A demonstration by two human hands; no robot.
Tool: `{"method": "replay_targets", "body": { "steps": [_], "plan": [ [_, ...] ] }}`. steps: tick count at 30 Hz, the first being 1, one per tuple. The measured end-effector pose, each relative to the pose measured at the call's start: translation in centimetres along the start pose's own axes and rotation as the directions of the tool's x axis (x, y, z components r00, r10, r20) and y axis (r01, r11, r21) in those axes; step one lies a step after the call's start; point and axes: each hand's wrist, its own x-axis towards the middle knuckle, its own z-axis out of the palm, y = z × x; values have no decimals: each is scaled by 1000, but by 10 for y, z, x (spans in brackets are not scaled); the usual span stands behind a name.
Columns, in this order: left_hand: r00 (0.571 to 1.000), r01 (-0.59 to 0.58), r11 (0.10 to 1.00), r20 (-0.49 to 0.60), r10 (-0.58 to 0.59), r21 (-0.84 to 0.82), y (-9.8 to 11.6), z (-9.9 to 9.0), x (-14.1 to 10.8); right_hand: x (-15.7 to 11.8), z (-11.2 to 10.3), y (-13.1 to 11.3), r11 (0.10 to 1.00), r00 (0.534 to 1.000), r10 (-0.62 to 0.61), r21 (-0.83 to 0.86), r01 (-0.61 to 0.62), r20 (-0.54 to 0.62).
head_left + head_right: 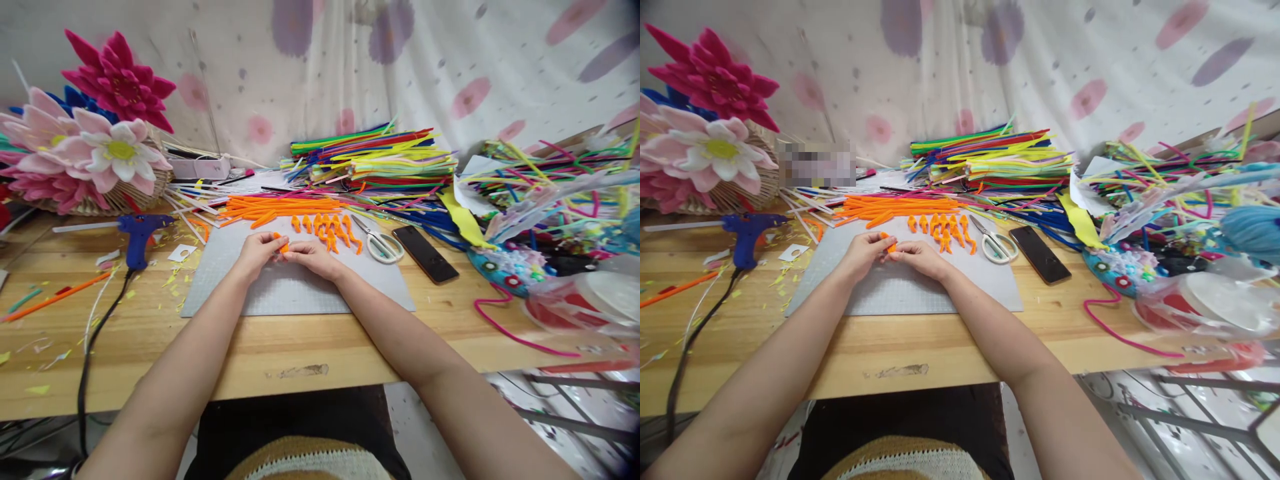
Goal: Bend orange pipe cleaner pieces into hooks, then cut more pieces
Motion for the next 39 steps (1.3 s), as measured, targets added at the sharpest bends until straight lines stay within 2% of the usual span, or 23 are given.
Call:
{"method": "replay_targets", "body": {
  "steps": [4,7,12,19,26,29,32,36,37,39],
  "plan": [
    [993,-86,994,-80,91,66,-1,5,1,0,2,2,999,1000,24,27,-24,-14],
    [987,-124,986,-93,135,108,-5,8,3,1,2,4,1000,999,13,14,-12,-49],
    [986,-128,983,-94,141,133,-11,8,7,1,2,6,999,996,-50,4,51,-69],
    [982,-141,986,-114,151,94,-11,6,6,3,0,3,996,999,36,85,-35,-17],
    [964,-192,942,-126,233,275,-15,6,8,4,-4,7,999,1000,15,51,-14,-19],
    [969,-171,951,-130,210,259,-11,2,7,1,-9,1,998,999,34,47,-32,-30],
    [974,-181,957,-91,206,227,-4,-3,5,-2,-15,-4,996,996,71,59,-68,-60],
    [985,-171,957,67,159,235,-1,-5,3,-3,-18,-3,993,990,103,69,-96,-94],
    [986,-158,961,79,144,226,-2,-5,3,-2,-18,-2,993,987,98,72,-90,-126],
    [992,-127,974,29,123,188,-4,-2,3,1,-14,-1,994,964,74,92,-52,-256]
  ]
}}
